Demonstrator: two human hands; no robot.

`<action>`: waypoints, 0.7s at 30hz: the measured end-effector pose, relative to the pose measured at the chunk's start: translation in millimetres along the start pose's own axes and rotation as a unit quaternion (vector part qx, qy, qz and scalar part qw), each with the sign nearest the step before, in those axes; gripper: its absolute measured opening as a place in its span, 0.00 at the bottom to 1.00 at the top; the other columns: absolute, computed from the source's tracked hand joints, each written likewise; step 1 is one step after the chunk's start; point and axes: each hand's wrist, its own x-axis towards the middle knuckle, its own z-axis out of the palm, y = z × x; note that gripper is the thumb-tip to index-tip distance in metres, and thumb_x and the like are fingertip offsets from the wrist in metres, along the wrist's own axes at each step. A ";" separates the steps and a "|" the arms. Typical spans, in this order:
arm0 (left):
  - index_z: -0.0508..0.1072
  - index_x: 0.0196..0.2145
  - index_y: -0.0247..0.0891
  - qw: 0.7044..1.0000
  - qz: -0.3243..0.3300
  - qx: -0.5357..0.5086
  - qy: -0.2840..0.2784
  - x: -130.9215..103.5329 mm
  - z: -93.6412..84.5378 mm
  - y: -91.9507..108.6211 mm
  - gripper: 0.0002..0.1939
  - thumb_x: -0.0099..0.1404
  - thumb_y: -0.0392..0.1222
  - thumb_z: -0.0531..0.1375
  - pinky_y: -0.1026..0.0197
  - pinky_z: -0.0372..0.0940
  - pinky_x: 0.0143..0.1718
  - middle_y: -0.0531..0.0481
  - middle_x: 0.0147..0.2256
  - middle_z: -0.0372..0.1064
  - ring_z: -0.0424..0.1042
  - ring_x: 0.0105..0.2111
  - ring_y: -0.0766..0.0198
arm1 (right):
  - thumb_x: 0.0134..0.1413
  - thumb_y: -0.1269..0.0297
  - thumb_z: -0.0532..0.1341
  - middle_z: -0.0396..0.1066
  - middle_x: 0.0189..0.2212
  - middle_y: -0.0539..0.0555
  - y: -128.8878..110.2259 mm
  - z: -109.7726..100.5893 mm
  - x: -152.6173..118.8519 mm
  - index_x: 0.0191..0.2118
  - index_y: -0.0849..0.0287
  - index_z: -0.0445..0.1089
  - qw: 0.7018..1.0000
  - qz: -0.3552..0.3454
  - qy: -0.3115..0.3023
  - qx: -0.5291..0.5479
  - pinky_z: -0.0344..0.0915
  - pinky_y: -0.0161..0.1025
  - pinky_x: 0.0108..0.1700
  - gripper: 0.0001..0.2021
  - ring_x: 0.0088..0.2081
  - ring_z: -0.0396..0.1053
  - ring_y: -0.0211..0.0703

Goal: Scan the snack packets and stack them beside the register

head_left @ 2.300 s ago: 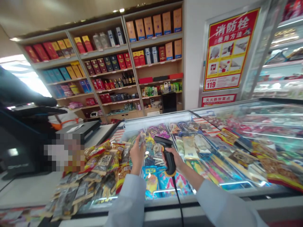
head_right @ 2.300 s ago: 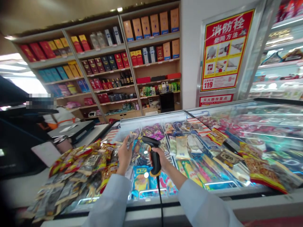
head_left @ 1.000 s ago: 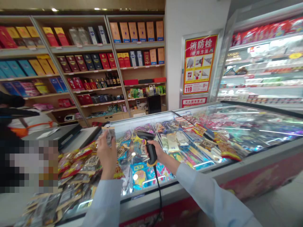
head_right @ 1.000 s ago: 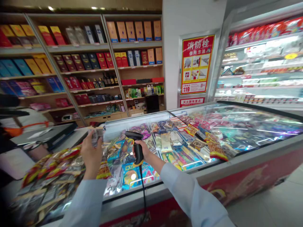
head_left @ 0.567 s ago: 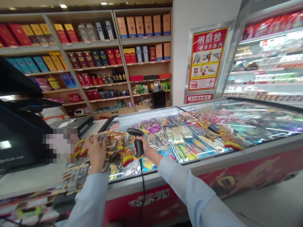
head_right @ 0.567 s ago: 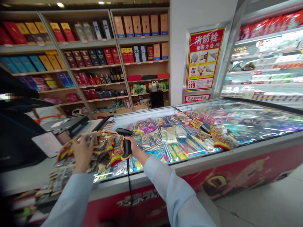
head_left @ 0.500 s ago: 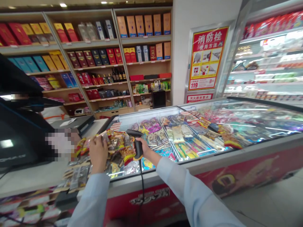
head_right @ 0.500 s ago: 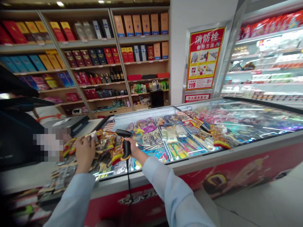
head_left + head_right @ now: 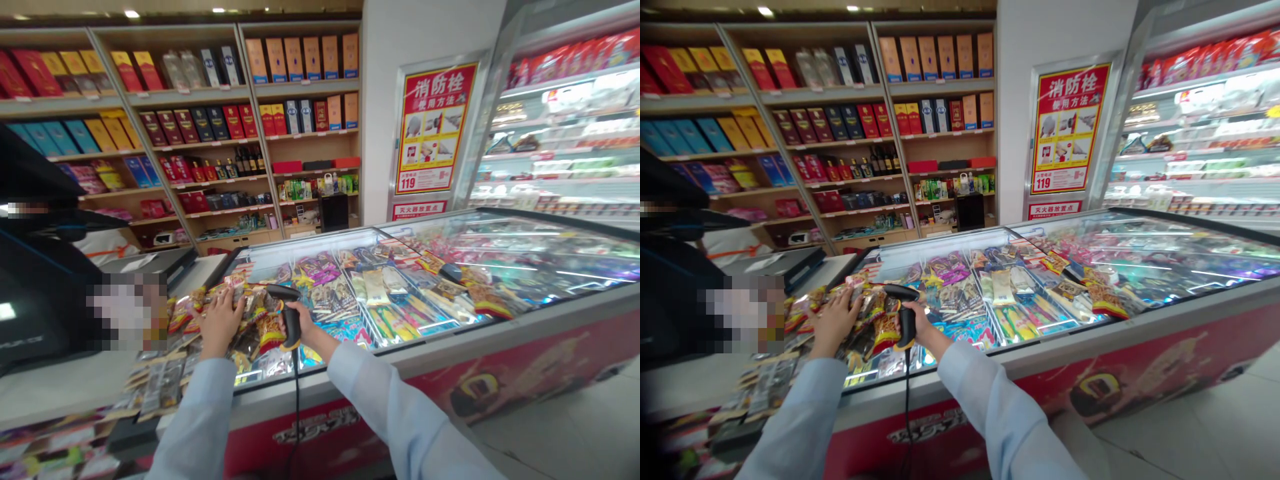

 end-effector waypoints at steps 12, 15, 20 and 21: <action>0.65 0.58 0.38 0.994 0.024 0.018 0.104 -12.0 -3.0 -8.3 0.29 0.69 0.55 0.40 0.40 0.39 0.63 0.41 0.58 0.62 0.59 0.58 0.50 | 0.50 0.49 0.54 0.66 0.15 0.52 2.3 0.3 2.9 0.25 0.61 0.66 1.000 -0.021 -0.005 -0.006 0.57 0.32 0.17 0.18 0.15 0.60 0.35; 0.65 0.58 0.38 0.995 0.019 0.037 0.087 -11.7 -2.7 -7.6 0.28 0.69 0.54 0.40 0.39 0.37 0.63 0.41 0.57 0.63 0.62 0.56 0.50 | 0.50 0.50 0.55 0.65 0.15 0.51 2.0 1.4 1.3 0.26 0.62 0.67 1.000 -0.025 -0.002 0.002 0.57 0.32 0.17 0.18 0.15 0.60 0.36; 0.64 0.59 0.38 0.997 0.008 0.047 0.060 -12.2 -6.6 -5.8 0.29 0.69 0.53 0.39 0.39 0.36 0.63 0.40 0.58 0.63 0.64 0.55 0.48 | 0.51 0.52 0.54 0.64 0.14 0.49 -0.3 7.8 -4.2 0.29 0.60 0.66 1.000 -0.003 -0.004 0.027 0.56 0.32 0.16 0.15 0.15 0.59 0.37; 0.64 0.58 0.39 0.998 0.006 0.046 0.051 -11.8 -8.9 -5.4 0.28 0.69 0.52 0.40 0.38 0.37 0.63 0.40 0.57 0.63 0.64 0.54 0.48 | 0.51 0.53 0.54 0.64 0.15 0.49 -3.0 10.3 -6.0 0.29 0.60 0.66 0.999 -0.006 -0.004 0.031 0.56 0.32 0.17 0.14 0.15 0.59 0.36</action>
